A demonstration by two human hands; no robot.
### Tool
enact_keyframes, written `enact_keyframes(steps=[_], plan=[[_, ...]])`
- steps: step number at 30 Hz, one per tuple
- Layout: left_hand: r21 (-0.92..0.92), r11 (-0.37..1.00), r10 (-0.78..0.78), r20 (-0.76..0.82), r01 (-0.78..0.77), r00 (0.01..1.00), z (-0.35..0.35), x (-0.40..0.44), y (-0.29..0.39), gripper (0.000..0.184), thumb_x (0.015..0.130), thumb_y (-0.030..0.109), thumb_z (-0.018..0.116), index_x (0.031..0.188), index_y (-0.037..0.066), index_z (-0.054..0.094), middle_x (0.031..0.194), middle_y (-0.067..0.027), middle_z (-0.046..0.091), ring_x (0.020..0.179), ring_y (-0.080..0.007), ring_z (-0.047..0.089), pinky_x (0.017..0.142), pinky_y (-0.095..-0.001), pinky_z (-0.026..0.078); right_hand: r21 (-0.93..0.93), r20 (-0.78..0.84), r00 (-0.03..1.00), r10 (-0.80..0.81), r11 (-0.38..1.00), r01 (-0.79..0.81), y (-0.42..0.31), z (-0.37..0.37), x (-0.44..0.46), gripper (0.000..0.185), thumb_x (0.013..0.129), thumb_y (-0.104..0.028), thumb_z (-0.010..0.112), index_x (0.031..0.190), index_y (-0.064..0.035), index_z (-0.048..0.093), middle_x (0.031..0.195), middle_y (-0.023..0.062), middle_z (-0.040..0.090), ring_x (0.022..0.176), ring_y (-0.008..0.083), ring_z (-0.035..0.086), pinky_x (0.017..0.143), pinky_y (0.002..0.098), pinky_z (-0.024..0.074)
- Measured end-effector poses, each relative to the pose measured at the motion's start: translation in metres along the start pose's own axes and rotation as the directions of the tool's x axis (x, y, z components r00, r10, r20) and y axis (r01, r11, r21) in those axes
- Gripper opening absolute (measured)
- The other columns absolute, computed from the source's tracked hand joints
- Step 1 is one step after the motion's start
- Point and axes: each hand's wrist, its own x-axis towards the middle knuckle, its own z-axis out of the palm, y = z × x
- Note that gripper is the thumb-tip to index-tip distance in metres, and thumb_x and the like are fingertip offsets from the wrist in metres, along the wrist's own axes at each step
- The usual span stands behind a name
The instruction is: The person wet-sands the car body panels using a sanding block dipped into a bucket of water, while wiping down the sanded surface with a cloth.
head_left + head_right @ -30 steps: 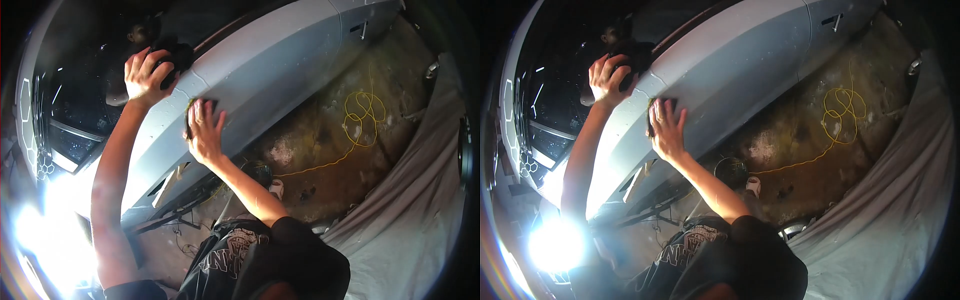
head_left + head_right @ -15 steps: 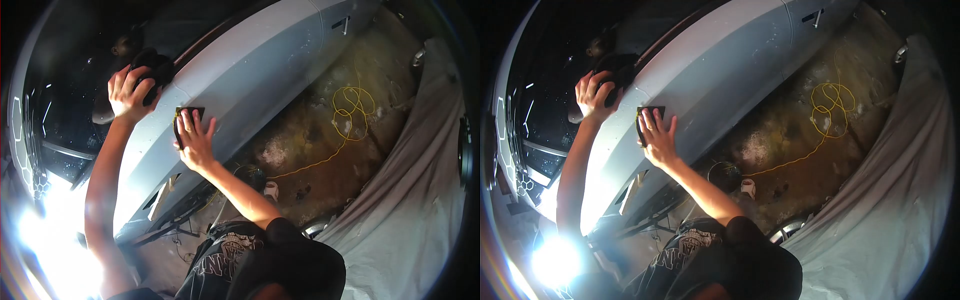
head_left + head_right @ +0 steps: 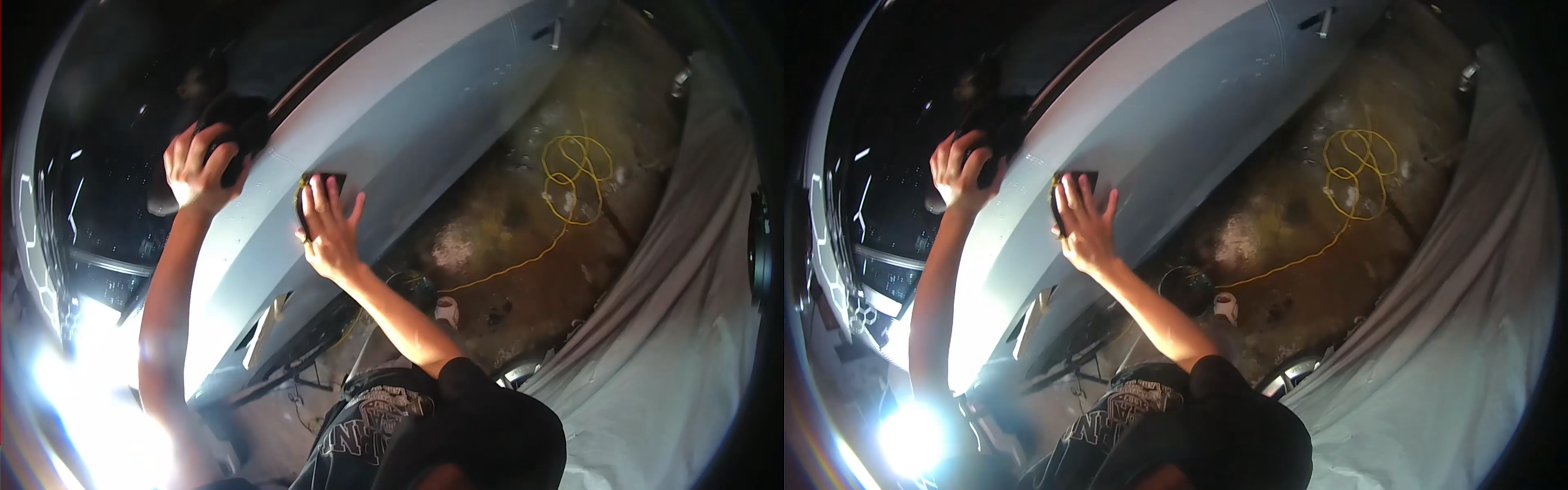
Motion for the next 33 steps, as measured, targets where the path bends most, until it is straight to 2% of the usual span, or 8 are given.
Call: enact_keyframes(steps=[2, 3, 6, 12, 19, 24, 26, 33], plan=[[0.016, 1.000, -0.001, -0.024, 0.002, 1.000, 0.001, 0.001, 0.002, 0.023, 0.062, 0.020, 0.081, 0.078, 0.018, 0.065, 0.108, 0.0012, 0.065, 0.104, -0.0311, 0.060, 0.089, -0.0445, 0.046, -0.030, -0.079, 0.963, 0.256, 0.965, -0.259, 0.065, -0.029, 0.073, 0.063, 0.104, -0.041, 0.035, 0.157, -0.0107, 0.018, 0.165, 0.0107, 0.016, 0.153, 0.0229, 0.010, 0.120, 0.0558, -0.0079], [0.015, 1.000, 0.003, -0.021, -0.003, 1.000, 0.000, 0.001, 0.002, 0.023, 0.062, 0.020, 0.081, 0.078, 0.019, 0.065, 0.108, 0.0013, 0.064, 0.104, -0.0311, 0.060, 0.089, -0.0445, 0.046, 0.299, -0.149, 0.871, 0.469, 0.861, -0.412, 0.146, 0.009, 0.105, 0.067, 0.105, -0.042, 0.034, 0.158, -0.0080, 0.013, 0.166, 0.0133, 0.012, 0.154, 0.0270, 0.008, 0.118, 0.0600, -0.0075], [0.032, 0.999, 0.009, -0.022, -0.008, 1.000, 0.002, -0.003, -0.001, 0.023, 0.062, 0.019, 0.080, 0.078, 0.019, 0.064, 0.108, 0.0015, 0.064, 0.104, -0.0308, 0.059, 0.090, -0.0446, 0.045, 0.314, -0.210, 0.775, 0.596, 0.792, -0.524, 0.227, -0.079, 0.218, 0.064, 0.105, -0.040, 0.029, 0.157, -0.0033, 0.017, 0.166, 0.0156, 0.011, 0.152, 0.0339, 0.013, 0.115, 0.0691, 0.0042], [0.023, 0.999, 0.026, -0.033, -0.025, 0.999, 0.002, -0.002, 0.001, 0.023, 0.061, 0.019, 0.080, 0.078, 0.018, 0.064, 0.108, 0.0004, 0.064, 0.105, -0.0303, 0.059, 0.090, -0.0443, 0.044, 0.121, -0.107, 0.902, 0.418, 0.906, -0.406, 0.120, -0.031, 0.117, 0.065, 0.104, -0.037, 0.035, 0.158, -0.0063, 0.017, 0.166, 0.0150, 0.009, 0.153, 0.0326, 0.012, 0.113, 0.0708, 0.0054], [0.022, 1.000, 0.012, -0.026, -0.012, 1.000, 0.003, -0.004, 0.000, 0.023, 0.061, 0.018, 0.079, 0.077, 0.018, 0.063, 0.107, 0.0006, 0.065, 0.106, -0.0309, 0.058, 0.090, -0.0450, 0.044, 0.318, -0.223, 0.780, 0.584, 0.800, -0.509, 0.233, -0.083, 0.233, 0.062, 0.105, -0.038, 0.028, 0.157, -0.0052, 0.019, 0.166, 0.0149, 0.011, 0.153, 0.0331, 0.011, 0.115, 0.0688, 0.0027], [0.021, 1.000, 0.016, -0.031, -0.015, 0.999, 0.001, -0.001, 0.003, 0.023, 0.061, 0.018, 0.079, 0.076, 0.018, 0.062, 0.108, -0.0001, 0.065, 0.104, -0.0307, 0.059, 0.090, -0.0444, 0.044, 0.198, -0.101, 0.900, 0.424, 0.895, -0.400, 0.078, -0.026, 0.091, 0.068, 0.099, -0.031, 0.045, 0.158, -0.0068, 0.019, 0.165, 0.0186, 0.013, 0.152, 0.0378, 0.013, 0.113, 0.0708, 0.0055], [0.043, 0.999, 0.027, -0.040, -0.025, 0.999, 0.004, -0.003, 0.000, 0.023, 0.060, 0.018, 0.079, 0.076, 0.018, 0.062, 0.108, -0.0005, 0.065, 0.103, -0.0311, 0.059, 0.089, -0.0445, 0.045, 0.023, -0.008, 0.946, 0.323, 0.946, -0.323, 0.086, -0.034, 0.082, 0.068, 0.100, -0.031, 0.044, 0.156, -0.0027, 0.019, 0.165, 0.0184, 0.011, 0.153, 0.0341, 0.013, 0.115, 0.0676, 0.0077], [0.025, 1.000, 0.013, 0.003, -0.013, 1.000, 0.001, -0.003, -0.003, 0.023, 0.059, 0.019, 0.081, 0.077, 0.018, 0.065, 0.106, -0.0002, 0.066, 0.104, -0.0324, 0.059, 0.088, -0.0456, 0.045, 0.471, -0.143, 0.691, 0.708, 0.663, -0.582, 0.325, -0.067, 0.236, 0.076, 0.103, -0.056, 0.024, 0.157, -0.0034, 0.014, 0.164, 0.0144, 0.011, 0.151, 0.0336, 0.013, 0.113, 0.0699, 0.0127]])
